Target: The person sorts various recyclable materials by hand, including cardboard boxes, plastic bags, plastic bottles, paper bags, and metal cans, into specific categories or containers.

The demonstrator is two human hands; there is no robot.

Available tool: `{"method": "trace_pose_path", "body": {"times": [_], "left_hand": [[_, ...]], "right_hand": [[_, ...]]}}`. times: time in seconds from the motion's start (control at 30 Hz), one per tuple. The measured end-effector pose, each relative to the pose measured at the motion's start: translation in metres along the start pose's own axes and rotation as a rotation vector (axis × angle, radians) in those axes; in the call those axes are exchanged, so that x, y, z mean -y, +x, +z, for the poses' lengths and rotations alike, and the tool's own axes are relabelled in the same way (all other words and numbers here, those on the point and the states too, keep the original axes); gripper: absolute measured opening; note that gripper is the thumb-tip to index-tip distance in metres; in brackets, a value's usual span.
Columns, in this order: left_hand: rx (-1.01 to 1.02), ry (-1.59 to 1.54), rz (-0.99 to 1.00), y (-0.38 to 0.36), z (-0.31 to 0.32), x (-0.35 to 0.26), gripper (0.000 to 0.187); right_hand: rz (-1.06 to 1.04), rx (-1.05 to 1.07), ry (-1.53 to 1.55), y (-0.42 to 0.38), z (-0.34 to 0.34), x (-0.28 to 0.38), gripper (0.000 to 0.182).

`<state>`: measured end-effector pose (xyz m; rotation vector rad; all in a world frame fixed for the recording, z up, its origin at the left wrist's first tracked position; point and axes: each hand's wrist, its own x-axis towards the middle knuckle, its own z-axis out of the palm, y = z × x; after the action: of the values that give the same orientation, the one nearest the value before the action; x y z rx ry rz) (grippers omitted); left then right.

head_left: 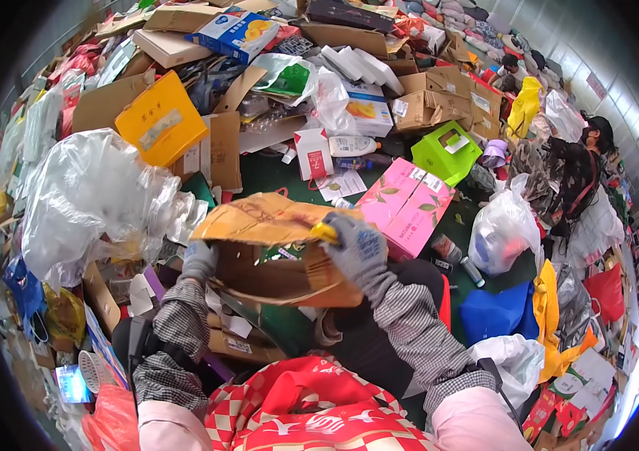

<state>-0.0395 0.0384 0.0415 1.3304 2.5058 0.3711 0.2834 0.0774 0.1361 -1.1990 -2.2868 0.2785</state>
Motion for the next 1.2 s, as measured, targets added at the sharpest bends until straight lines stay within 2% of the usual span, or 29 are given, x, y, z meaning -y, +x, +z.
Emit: {"method": "trace_pose_path", "body": {"times": [0.07, 0.1, 0.17, 0.27, 0.3, 0.4, 0.43, 0.53, 0.67, 0.7, 0.8, 0.83, 0.87, 0.93, 0.97, 1.0, 1.07, 1.1, 1.17, 1.2], "left_hand": [[-0.063, -0.153, 0.15, -0.004, -0.029, -0.001, 0.039], [-0.219, -0.266, 0.333, 0.005, -0.02, 0.013, 0.037], [-0.141, -0.326, 0.255, -0.007, -0.044, 0.003, 0.039], [-0.035, -0.439, 0.148, -0.025, -0.07, -0.009, 0.035], [-0.001, -0.499, 0.115, -0.029, -0.074, -0.013, 0.034], [-0.149, -0.626, 0.341, -0.044, -0.074, -0.017, 0.036], [-0.071, -0.604, 0.326, -0.053, -0.084, -0.021, 0.042], [-0.102, -1.024, 0.386, -0.059, -0.069, -0.022, 0.043], [-0.11, -1.056, 0.436, -0.075, -0.075, -0.02, 0.044], [-0.069, -1.189, 0.342, -0.073, -0.074, -0.015, 0.046], [-0.165, -1.098, 0.338, -0.045, -0.056, 0.029, 0.046], [-0.129, -1.238, 0.29, -0.045, -0.063, 0.031, 0.046], [-0.123, -1.291, 0.147, -0.06, -0.079, 0.018, 0.044], [-0.142, -1.319, 0.218, -0.038, -0.066, 0.05, 0.047], [-0.168, -1.31, 0.268, -0.027, -0.062, 0.068, 0.047], [-0.174, -1.337, 0.319, -0.024, -0.064, 0.08, 0.048], [-0.304, -1.171, 0.333, -0.024, -0.069, 0.103, 0.047], [-0.3, -1.219, 0.295, -0.03, -0.072, 0.115, 0.045], [-0.337, -1.22, 0.194, -0.056, -0.095, 0.107, 0.041], [-0.443, -0.911, 0.337, -0.068, -0.105, 0.109, 0.04]], "right_hand": [[0.198, 0.045, 0.074, 0.006, 0.002, -0.013, 0.043], [0.239, 0.088, 0.078, 0.009, 0.002, -0.018, 0.047], [0.32, 0.165, 0.078, 0.015, 0.002, -0.025, 0.055], [0.231, 0.207, -0.086, 0.015, 0.017, -0.034, 0.066], [0.295, 0.287, -0.096, 0.017, 0.022, -0.033, 0.082], [0.393, 0.276, -0.296, 0.02, 0.024, -0.008, 0.091], [0.381, 0.26, -0.274, 0.019, 0.029, -0.01, 0.093], [0.377, 0.232, -0.436, 0.012, 0.057, -0.033, 0.091], [0.386, 0.268, -0.446, 0.009, 0.068, -0.045, 0.09], [0.417, 0.312, -0.345, 0.01, 0.063, -0.044, 0.09], [0.286, 0.409, -0.322, 0.009, 0.045, -0.033, 0.089], [0.162, 0.371, -0.287, 0.004, 0.043, -0.04, 0.089], [0.131, 0.372, -0.197, 0.001, 0.043, -0.045, 0.088], [0.063, 0.369, -0.02, -0.004, 0.042, -0.053, 0.087], [0.091, 0.416, 0.003, -0.005, 0.02, -0.033, 0.085], [0.052, 0.467, 0.136, -0.007, 0.022, -0.035, 0.077], [0.002, 0.471, 0.489, -0.018, 0.036, -0.052, 0.071], [0.234, 0.458, 0.669, -0.02, 0.048, -0.064, 0.067], [0.495, 0.256, 0.441, -0.018, 0.039, -0.074, 0.067], [0.621, 0.158, 0.324, -0.018, 0.036, -0.076, 0.068]]}}
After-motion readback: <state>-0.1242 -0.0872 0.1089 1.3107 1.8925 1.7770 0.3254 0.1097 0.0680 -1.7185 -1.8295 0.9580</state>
